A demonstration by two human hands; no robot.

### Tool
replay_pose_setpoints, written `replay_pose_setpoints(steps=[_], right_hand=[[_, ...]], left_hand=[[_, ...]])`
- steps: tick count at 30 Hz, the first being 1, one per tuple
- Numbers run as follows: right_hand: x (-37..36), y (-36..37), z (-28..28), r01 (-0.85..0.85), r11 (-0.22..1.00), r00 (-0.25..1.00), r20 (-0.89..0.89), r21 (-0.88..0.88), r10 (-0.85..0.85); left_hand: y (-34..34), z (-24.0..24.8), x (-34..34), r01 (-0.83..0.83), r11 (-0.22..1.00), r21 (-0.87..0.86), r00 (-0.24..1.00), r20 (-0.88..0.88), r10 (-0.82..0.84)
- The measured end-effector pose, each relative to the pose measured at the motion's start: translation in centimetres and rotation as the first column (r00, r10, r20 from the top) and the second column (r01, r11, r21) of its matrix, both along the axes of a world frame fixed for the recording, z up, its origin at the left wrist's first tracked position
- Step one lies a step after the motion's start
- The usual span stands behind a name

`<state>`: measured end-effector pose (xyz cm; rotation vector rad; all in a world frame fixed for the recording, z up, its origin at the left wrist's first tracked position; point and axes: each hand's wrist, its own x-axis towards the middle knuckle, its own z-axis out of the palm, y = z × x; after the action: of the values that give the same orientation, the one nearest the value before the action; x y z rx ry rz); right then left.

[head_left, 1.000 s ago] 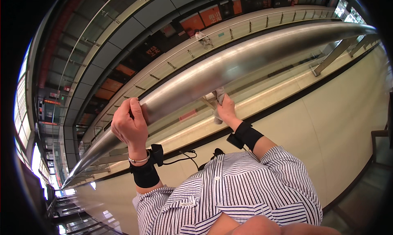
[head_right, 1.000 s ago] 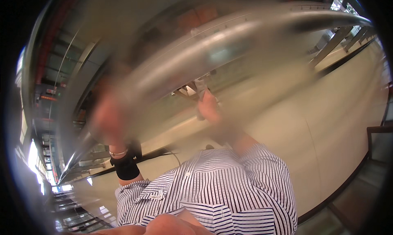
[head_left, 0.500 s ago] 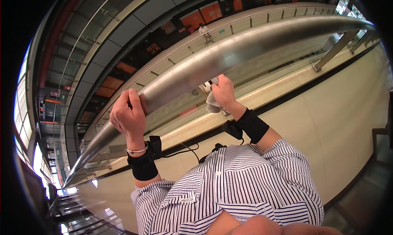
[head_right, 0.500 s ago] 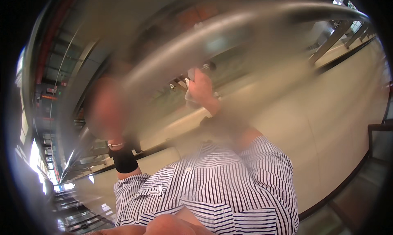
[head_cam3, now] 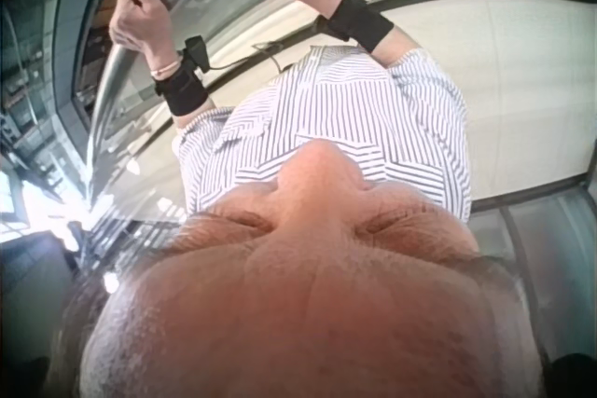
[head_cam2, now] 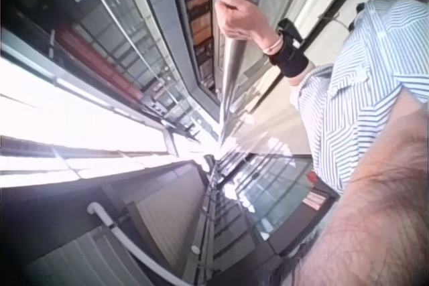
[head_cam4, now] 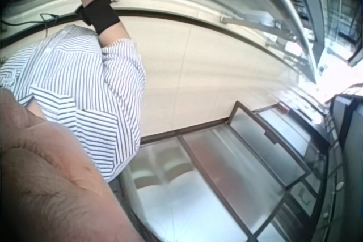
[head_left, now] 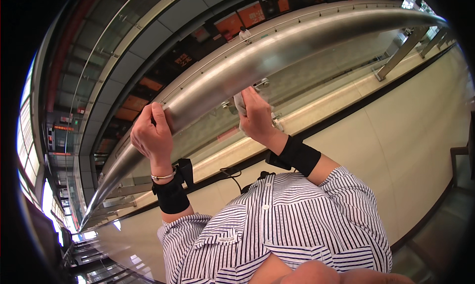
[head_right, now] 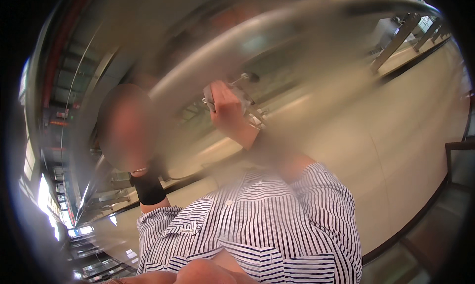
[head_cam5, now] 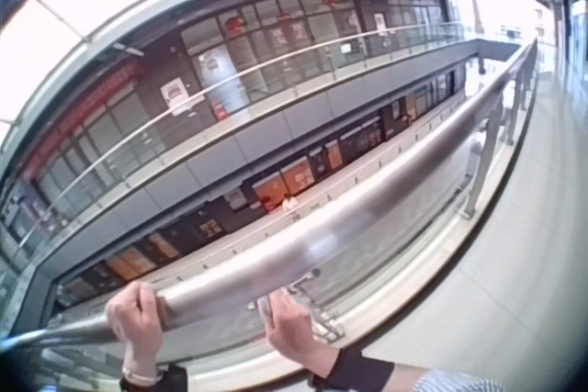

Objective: The person wipes a metal handrail and its support brackets with a grey cloth, moving along the length of the railing and occasionally stopping to refold the cloth.

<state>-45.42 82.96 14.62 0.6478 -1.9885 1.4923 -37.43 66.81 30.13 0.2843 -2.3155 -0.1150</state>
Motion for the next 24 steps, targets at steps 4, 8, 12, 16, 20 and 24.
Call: replay_pose_setpoints(steps=[4,8,12,16,20,24], right_hand=[[1.5,0.0,1.5,-0.207,0.957,0.857,0.434,-0.204,0.278],[2.8,-0.8,2.5,-0.206,0.817,0.8,0.388,-0.539,0.458],[1.6,-1.2,0.9,-0.19,0.911,0.96,0.127,-0.365,0.251],[-1.7,-1.4,-0.5,-0.23,0.934,0.954,0.128,-0.275,0.272],[-0.8,-1.3,-1.1,-0.152,0.982,0.976,0.141,-0.116,0.168],[1.3,0.9,-4.0,-0.199,0.979,0.952,0.247,0.041,0.183]], left_hand=[[-1.4,-1.0,-0.1,0.008,0.999,-0.051,1.0,-0.027,-0.009],[-0.6,-0.3,-0.2,-0.013,1.0,-0.006,0.999,0.03,0.013],[-0.8,-1.1,-0.1,0.017,0.988,-0.154,0.997,-0.068,-0.028],[0.3,0.1,0.0,0.012,1.0,0.018,1.0,0.022,-0.012],[-0.3,0.0,0.1,-0.018,0.998,0.052,0.998,0.064,0.014],[-0.6,-0.2,-0.4,0.012,1.0,-0.007,1.0,-0.013,-0.012]])
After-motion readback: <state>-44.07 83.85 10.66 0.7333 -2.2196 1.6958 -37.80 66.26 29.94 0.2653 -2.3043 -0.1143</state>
